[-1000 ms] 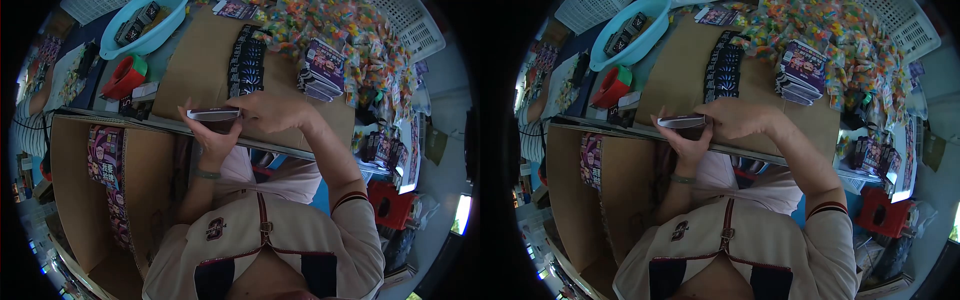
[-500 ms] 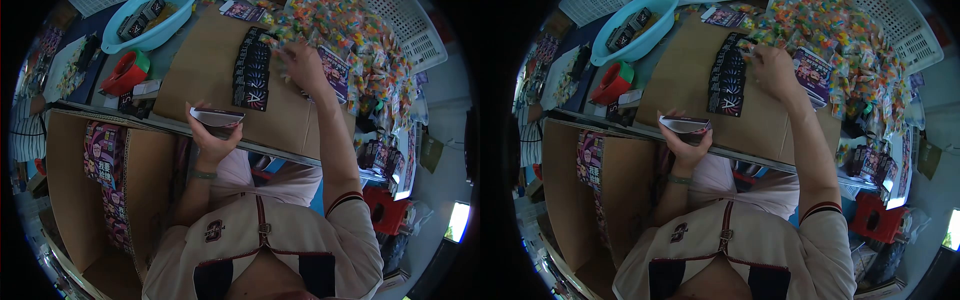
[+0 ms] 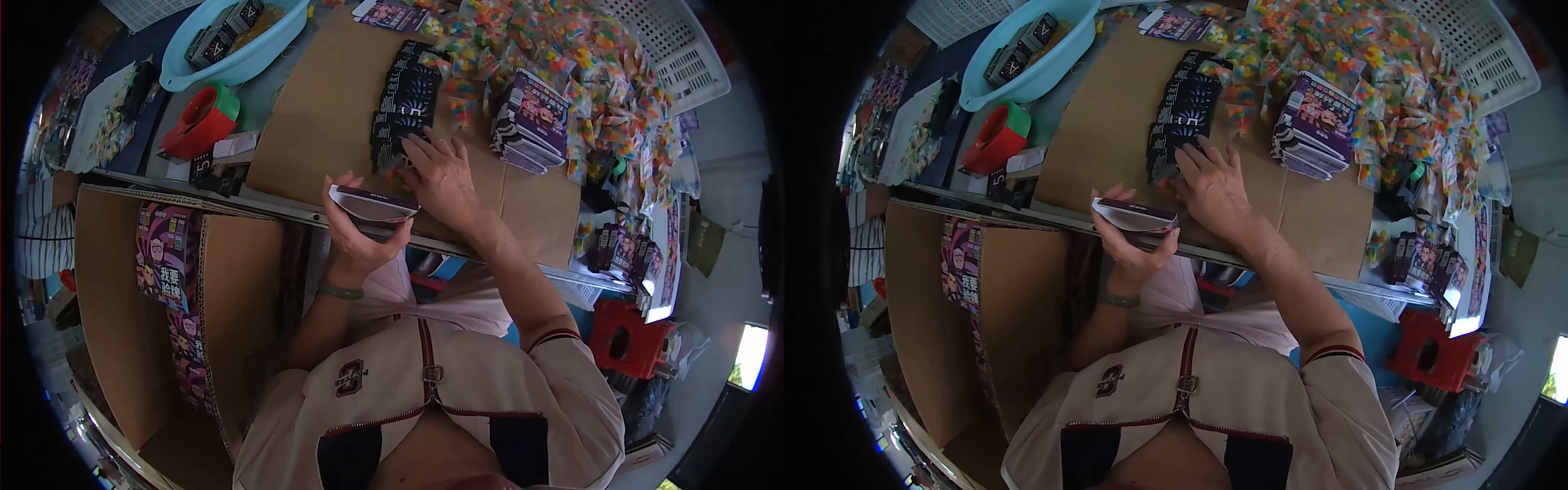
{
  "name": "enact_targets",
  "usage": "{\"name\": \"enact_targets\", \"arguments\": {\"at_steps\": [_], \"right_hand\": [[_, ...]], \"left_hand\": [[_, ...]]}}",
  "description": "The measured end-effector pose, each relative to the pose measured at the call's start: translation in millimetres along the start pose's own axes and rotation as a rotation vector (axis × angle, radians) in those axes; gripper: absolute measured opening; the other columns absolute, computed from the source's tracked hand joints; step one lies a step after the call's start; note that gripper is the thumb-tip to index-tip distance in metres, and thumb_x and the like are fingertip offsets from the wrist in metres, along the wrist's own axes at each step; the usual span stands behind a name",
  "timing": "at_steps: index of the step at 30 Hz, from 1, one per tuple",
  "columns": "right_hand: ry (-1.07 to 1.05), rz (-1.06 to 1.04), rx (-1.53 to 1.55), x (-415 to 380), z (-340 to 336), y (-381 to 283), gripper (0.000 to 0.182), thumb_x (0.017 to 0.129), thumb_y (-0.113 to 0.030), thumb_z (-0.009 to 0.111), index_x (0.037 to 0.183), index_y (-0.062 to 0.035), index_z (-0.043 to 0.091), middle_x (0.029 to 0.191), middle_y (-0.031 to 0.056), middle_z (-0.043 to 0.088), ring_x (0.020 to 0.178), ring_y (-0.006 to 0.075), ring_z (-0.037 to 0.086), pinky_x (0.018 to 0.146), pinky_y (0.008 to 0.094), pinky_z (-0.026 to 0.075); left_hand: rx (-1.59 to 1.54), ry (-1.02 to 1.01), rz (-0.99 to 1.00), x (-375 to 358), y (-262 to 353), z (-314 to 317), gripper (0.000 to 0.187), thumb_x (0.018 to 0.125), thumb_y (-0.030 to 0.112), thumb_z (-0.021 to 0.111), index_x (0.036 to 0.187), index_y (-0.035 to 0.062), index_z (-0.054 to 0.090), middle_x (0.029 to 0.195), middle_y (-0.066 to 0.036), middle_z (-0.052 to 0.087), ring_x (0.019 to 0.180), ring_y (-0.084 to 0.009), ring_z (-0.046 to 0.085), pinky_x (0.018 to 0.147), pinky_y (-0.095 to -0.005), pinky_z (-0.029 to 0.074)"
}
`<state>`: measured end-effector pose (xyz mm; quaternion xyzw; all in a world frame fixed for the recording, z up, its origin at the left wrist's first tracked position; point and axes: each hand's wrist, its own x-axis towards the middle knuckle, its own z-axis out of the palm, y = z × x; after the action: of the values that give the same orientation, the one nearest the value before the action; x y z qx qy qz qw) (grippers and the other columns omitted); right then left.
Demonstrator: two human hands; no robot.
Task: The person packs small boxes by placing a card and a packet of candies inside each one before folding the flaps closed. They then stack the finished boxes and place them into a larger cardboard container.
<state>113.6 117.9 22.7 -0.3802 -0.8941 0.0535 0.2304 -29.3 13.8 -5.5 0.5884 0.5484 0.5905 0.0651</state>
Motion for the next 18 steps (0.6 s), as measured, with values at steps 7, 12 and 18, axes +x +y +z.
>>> {"name": "enact_targets", "arguments": {"at_steps": [7,12,18], "right_hand": [[0.003,-0.021,0.019,-19.7,1.5,-15.7,0.044,0.082,-0.025,0.07,0.12,-0.0041,0.06,0.127,0.0133,0.059,0.119,0.031,0.053,0.096,0.0505,0.039],[0.048,0.184,0.092,-1.7,-20.8,-5.3,0.058,0.067,-0.039,0.081,0.111,-0.0049,0.064,0.108,0.0125,0.059,0.104,0.031,0.055,0.086,0.0456,0.042],[-0.172,0.233,0.17,14.0,-26.2,1.7,0.062,0.063,-0.046,0.084,0.102,-0.0013,0.066,0.099,0.0157,0.059,0.099,0.0322,0.057,0.084,0.0423,0.045]], "left_hand": [[-0.029,0.011,0.006,-2.3,-3.3,0.9,0.114,0.064,0.025,0.08,0.145,-0.01,0.007,0.128,-0.025,0.042,0.109,-0.0319,0.052,0.094,-0.0418,0.047],[-0.046,-0.001,-0.014,-3.2,-3.4,0.2,0.114,0.064,0.025,0.08,0.145,-0.0091,0.007,0.128,-0.024,0.042,0.11,-0.0317,0.051,0.093,-0.0418,0.047],[-0.03,-0.013,-0.009,-0.6,0.8,-2.1,0.112,0.062,0.019,0.084,0.142,-0.011,0.011,0.125,-0.026,0.044,0.107,-0.0332,0.053,0.091,-0.0408,0.049]]}}
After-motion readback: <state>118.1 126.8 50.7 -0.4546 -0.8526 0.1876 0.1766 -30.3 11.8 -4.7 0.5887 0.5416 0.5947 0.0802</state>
